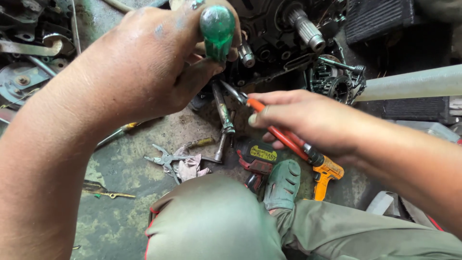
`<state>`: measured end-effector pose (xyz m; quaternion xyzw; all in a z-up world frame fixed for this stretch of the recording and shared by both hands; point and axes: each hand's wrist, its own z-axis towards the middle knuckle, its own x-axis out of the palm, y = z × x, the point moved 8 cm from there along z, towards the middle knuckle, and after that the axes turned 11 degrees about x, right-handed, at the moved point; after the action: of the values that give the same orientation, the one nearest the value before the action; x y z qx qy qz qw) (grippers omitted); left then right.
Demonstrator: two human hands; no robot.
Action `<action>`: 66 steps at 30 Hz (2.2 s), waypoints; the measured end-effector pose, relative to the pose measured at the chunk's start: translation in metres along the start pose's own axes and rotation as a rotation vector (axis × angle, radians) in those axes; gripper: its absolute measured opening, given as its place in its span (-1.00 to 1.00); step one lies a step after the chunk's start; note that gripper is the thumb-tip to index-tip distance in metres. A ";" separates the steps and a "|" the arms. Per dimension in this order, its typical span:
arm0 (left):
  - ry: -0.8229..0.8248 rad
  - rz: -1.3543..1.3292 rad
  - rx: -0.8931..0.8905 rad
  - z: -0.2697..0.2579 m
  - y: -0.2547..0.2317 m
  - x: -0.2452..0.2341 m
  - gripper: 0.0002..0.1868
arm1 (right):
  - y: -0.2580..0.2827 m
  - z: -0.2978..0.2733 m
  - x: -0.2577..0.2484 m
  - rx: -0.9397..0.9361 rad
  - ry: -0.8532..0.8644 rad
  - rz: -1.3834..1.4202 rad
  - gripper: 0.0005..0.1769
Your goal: Disassembling and inspecting internal components of a motorcycle engine.
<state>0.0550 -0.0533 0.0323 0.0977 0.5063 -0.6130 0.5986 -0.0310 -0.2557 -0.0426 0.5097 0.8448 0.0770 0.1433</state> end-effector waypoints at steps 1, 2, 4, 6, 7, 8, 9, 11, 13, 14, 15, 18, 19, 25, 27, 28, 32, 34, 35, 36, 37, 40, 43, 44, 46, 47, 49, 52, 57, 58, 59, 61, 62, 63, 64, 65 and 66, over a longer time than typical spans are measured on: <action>0.020 0.055 -0.013 -0.003 0.004 0.003 -0.61 | -0.003 0.002 0.000 0.024 0.047 0.163 -0.36; 0.023 0.053 -0.016 -0.003 0.003 0.002 -0.61 | 0.002 -0.001 0.001 0.027 0.051 0.163 -0.36; -0.076 -0.030 0.104 -0.003 -0.007 -0.008 -0.57 | 0.014 -0.007 0.006 0.025 0.107 0.294 -0.27; -0.093 -0.044 0.101 -0.005 -0.007 -0.010 -0.56 | 0.009 -0.002 0.001 -0.003 0.169 0.304 -0.26; -0.111 -0.059 0.105 -0.006 -0.007 -0.011 -0.54 | 0.008 -0.001 0.000 -0.033 0.227 0.317 -0.23; -0.111 -0.057 0.102 -0.006 -0.007 -0.012 -0.54 | 0.006 0.006 -0.002 -0.032 0.229 0.315 -0.23; -0.104 -0.052 0.088 -0.006 -0.006 -0.012 -0.54 | 0.003 0.012 -0.005 -0.053 0.226 0.270 -0.26; -0.100 -0.047 0.073 -0.005 -0.005 -0.011 -0.55 | -0.002 0.022 -0.007 -0.072 0.222 0.222 -0.29; -0.098 -0.049 0.074 -0.004 -0.006 -0.011 -0.56 | 0.000 0.028 -0.003 -0.144 0.310 0.342 -0.31; -0.100 -0.048 0.072 -0.006 -0.004 -0.010 -0.56 | 0.000 0.025 0.003 -0.143 0.310 0.339 -0.31; -0.091 -0.061 0.056 -0.009 0.000 -0.008 -0.60 | -0.002 0.025 0.004 -0.110 0.271 0.446 -0.33; -0.086 -0.129 0.029 -0.009 0.001 -0.010 -0.65 | -0.001 0.006 0.024 -0.103 0.280 0.708 -0.35; -0.085 -0.186 0.025 -0.007 -0.001 -0.012 -0.66 | 0.002 -0.003 0.032 -0.132 0.327 0.871 -0.34; -0.089 -0.197 0.031 0.000 -0.004 -0.017 -0.65 | -0.024 -0.002 0.057 -0.160 0.498 0.930 -0.58; -0.076 -0.152 0.033 -0.004 0.001 -0.012 -0.66 | -0.016 -0.007 0.058 -0.234 0.754 1.016 -0.67; -0.069 -0.109 0.030 -0.006 0.004 -0.009 -0.67 | -0.007 -0.018 0.058 -0.308 1.010 1.087 -0.75; -0.038 -0.146 0.002 -0.003 0.006 -0.007 -0.64 | -0.061 0.004 0.018 -0.327 0.637 0.947 -0.73; -0.016 -0.096 -0.001 -0.008 0.011 -0.002 -0.66 | -0.060 -0.009 0.000 -0.426 0.266 0.603 -0.70; -0.016 -0.095 -0.001 -0.007 0.012 -0.002 -0.66 | -0.062 -0.013 0.001 -0.426 0.267 0.603 -0.70; -0.008 -0.093 -0.009 -0.007 0.013 -0.002 -0.65 | -0.068 -0.015 0.010 -0.321 0.428 0.793 -0.62; 0.000 -0.093 -0.014 -0.006 0.014 -0.001 -0.63 | -0.073 -0.019 0.019 -0.209 0.586 0.982 -0.46; 0.010 -0.146 -0.038 0.002 0.008 -0.004 -0.59 | -0.091 -0.022 0.010 -0.337 0.498 0.859 -0.56; 0.016 -0.129 -0.028 0.000 0.007 -0.003 -0.59 | -0.090 -0.041 -0.003 -0.427 0.498 0.904 -0.46; 0.015 -0.127 -0.028 0.000 0.006 -0.003 -0.59 | -0.098 -0.040 -0.003 -0.428 0.498 0.903 -0.46; 0.043 -0.086 -0.057 0.002 0.008 -0.001 -0.57 | -0.117 -0.035 -0.005 -0.372 0.484 0.976 -0.08; 0.039 -0.082 -0.056 0.002 0.008 -0.002 -0.57 | -0.106 -0.041 -0.001 -0.375 0.484 0.972 -0.08; 0.001 -0.110 -0.040 0.000 0.007 -0.004 -0.57 | -0.080 -0.054 0.017 -0.373 0.621 0.979 0.11; 0.004 -0.072 -0.045 -0.005 0.013 0.001 -0.63 | -0.082 -0.050 0.026 -0.357 0.670 1.142 0.00; 0.004 -0.082 -0.048 -0.004 0.012 0.001 -0.60 | -0.104 -0.016 0.029 -0.176 0.382 0.768 0.10; 0.010 -0.094 -0.040 -0.004 0.012 0.002 -0.63 | -0.099 -0.010 0.025 -0.139 0.204 0.506 0.09; 0.011 -0.095 -0.038 -0.001 0.010 0.001 -0.63 | -0.091 -0.005 0.029 -0.139 0.204 0.508 0.09; -0.011 -0.111 -0.009 0.004 0.005 -0.004 -0.55 | -0.079 0.006 0.032 -0.104 0.098 0.308 0.14; -0.011 -0.111 -0.009 0.002 0.007 -0.002 -0.55 | -0.075 0.009 0.034 -0.104 0.098 0.308 0.14; -0.008 -0.079 -0.012 -0.001 0.009 -0.001 -0.57 | -0.067 0.011 0.035 -0.157 0.085 0.280 0.11; -0.005 -0.047 -0.015 -0.004 0.011 0.001 -0.58 | -0.060 0.012 0.037 -0.210 0.072 0.252 0.08; -0.004 -0.048 -0.016 -0.003 0.010 -0.001 -0.58 | -0.058 0.015 0.039 -0.208 0.074 0.252 0.08; -0.004 -0.088 -0.013 -0.002 0.009 -0.002 -0.58 | -0.052 0.017 0.040 -0.266 0.101 0.300 0.06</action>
<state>0.0618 -0.0483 0.0288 0.0703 0.5129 -0.6356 0.5727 -0.0868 -0.2446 -0.0792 0.6021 0.7478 0.2337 0.1536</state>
